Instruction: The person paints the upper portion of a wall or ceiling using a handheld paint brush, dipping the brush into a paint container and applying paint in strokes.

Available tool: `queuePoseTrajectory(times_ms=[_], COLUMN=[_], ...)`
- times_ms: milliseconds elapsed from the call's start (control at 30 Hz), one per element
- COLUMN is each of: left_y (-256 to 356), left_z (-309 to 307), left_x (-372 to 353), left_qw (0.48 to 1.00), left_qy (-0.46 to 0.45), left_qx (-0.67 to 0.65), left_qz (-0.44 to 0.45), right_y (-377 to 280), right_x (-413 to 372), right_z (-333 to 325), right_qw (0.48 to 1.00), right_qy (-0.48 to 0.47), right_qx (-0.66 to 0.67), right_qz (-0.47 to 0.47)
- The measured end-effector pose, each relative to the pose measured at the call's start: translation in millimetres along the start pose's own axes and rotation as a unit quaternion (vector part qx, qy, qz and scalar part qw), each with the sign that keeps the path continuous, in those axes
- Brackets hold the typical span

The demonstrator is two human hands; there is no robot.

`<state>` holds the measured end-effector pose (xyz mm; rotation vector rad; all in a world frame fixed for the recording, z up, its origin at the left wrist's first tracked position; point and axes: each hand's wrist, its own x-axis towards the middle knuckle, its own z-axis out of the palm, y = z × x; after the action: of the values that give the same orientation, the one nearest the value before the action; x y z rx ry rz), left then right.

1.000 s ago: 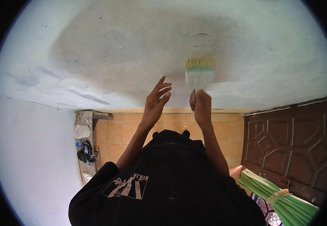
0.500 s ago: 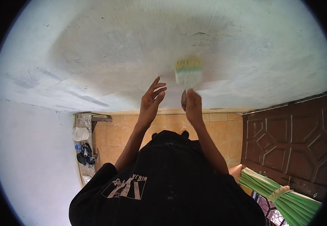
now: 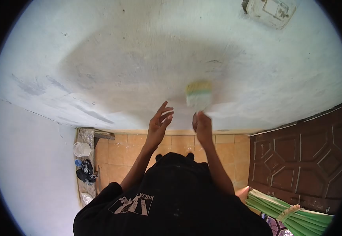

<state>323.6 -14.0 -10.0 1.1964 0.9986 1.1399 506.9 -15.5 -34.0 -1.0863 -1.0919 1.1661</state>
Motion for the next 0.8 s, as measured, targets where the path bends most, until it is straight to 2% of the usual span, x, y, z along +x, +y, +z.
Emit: queuePoseTrajectory(times_ms=[67, 167, 267, 367, 467, 567, 700, 800], left_y=[6, 4, 3, 1, 5, 1, 0, 1], left_z=[-1, -1, -2, -2, -3, -5, -6, -8], left_x=[-3, 3, 4, 2, 3, 3, 4, 3], left_qw=[1.0, 1.0, 1.0, 1.0, 1.0, 0.999, 0.999, 0.999], left_qy=[0.002, -0.003, -0.008, -0.008, -0.01, -0.018, -0.027, -0.034], left_qx=[0.009, 0.031, 0.023, 0.019, 0.023, 0.037, 0.036, 0.035], left_qz=[-0.009, 0.001, -0.001, -0.011, -0.015, -0.013, -0.006, -0.006], right_y=[-58, -111, -69, 16, 37, -9, -79, -51], right_x=[16, 38, 48, 25, -17, -14, 25, 44], right_z=[3, 8, 2, -5, 2, 14, 32, 26], right_qw=[0.996, 0.995, 0.996, 1.0, 0.993, 0.999, 0.998, 0.997], right_qy=[-0.024, 0.011, -0.014, -0.01, 0.012, -0.023, -0.004, 0.042], right_qx=[0.039, 0.099, 0.079, -0.016, -0.03, -0.024, 0.045, 0.024], right_qz=[-0.072, -0.013, -0.038, -0.012, 0.113, 0.034, -0.043, -0.057])
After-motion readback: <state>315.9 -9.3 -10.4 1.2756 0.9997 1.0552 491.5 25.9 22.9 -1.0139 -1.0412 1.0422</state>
